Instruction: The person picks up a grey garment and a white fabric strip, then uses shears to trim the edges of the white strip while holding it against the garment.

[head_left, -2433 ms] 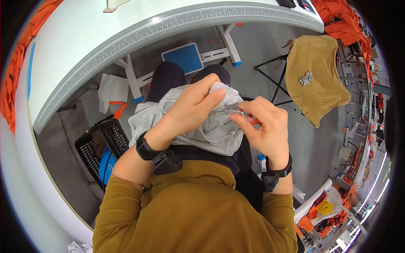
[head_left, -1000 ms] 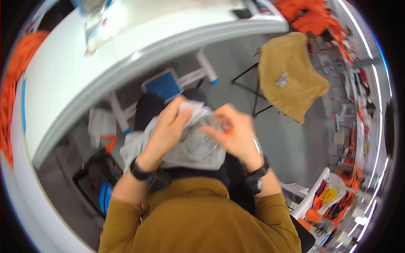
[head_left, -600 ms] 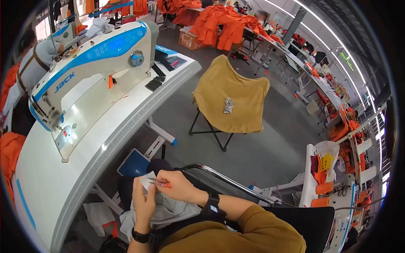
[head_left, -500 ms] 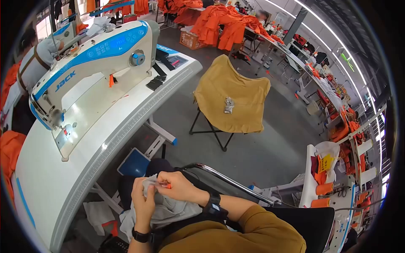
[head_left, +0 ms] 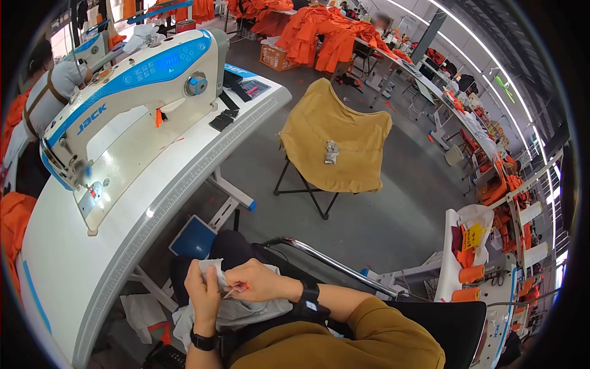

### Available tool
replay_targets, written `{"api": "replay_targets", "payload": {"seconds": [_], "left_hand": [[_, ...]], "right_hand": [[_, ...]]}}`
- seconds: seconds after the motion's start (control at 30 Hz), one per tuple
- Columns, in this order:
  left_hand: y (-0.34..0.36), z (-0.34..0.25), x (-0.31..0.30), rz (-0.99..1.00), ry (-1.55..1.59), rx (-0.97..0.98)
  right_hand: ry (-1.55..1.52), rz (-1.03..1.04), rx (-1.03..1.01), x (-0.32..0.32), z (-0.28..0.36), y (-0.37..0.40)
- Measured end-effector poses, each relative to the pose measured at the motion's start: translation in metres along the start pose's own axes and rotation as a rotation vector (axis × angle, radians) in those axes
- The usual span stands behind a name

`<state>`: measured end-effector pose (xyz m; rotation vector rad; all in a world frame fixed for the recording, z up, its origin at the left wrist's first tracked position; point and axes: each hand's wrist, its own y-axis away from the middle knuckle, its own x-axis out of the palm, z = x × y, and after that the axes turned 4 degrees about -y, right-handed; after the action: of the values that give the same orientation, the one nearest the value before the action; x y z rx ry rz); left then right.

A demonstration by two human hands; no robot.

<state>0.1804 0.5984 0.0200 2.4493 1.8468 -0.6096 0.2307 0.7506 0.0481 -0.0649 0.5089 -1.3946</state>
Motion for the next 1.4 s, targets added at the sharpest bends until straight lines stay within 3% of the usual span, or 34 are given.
{"api": "replay_targets", "payload": {"seconds": [0.17,0.23,0.33,0.5,0.6,0.67,0.77,0.9,0.97,1.1,1.17,1.4], "left_hand": [[0.001,0.001,0.004,0.004,-0.054,0.035],[0.000,0.007,0.001,0.103,0.288,-0.175],[0.003,-0.004,0.000,0.225,0.492,-0.312],[0.006,0.008,-0.004,0.296,0.480,-0.407],[0.006,0.007,-0.004,0.291,0.316,-0.284],[0.005,0.003,-0.002,0.181,0.054,-0.093],[0.004,-0.004,-0.002,0.170,0.265,-0.230],[0.007,0.003,-0.004,0.206,0.143,-0.244],[0.008,0.007,-0.003,0.175,-0.082,-0.079],[0.008,-0.002,0.000,0.142,0.013,-0.079],[0.007,-0.002,0.000,0.131,0.071,-0.010],[0.006,-0.002,-0.001,0.094,-0.116,0.110]], "right_hand": [[-0.010,0.020,0.017,-0.007,0.000,0.003],[0.036,0.012,0.035,-0.011,-0.007,0.007],[0.124,-0.021,0.036,-0.016,-0.007,0.006],[0.063,-0.075,-0.013,-0.011,-0.005,0.002],[0.062,-0.066,0.048,-0.009,-0.006,0.004],[0.020,-0.070,0.153,-0.007,-0.002,0.003],[0.130,-0.008,0.087,-0.005,-0.002,0.005],[0.254,0.009,0.156,-0.006,0.002,0.005],[0.451,0.076,0.180,-0.006,0.001,0.005],[0.379,0.117,0.159,-0.007,-0.007,0.004],[0.200,-0.057,0.065,-0.007,-0.011,0.004],[0.310,-0.053,0.112,-0.002,-0.003,0.002]]}}
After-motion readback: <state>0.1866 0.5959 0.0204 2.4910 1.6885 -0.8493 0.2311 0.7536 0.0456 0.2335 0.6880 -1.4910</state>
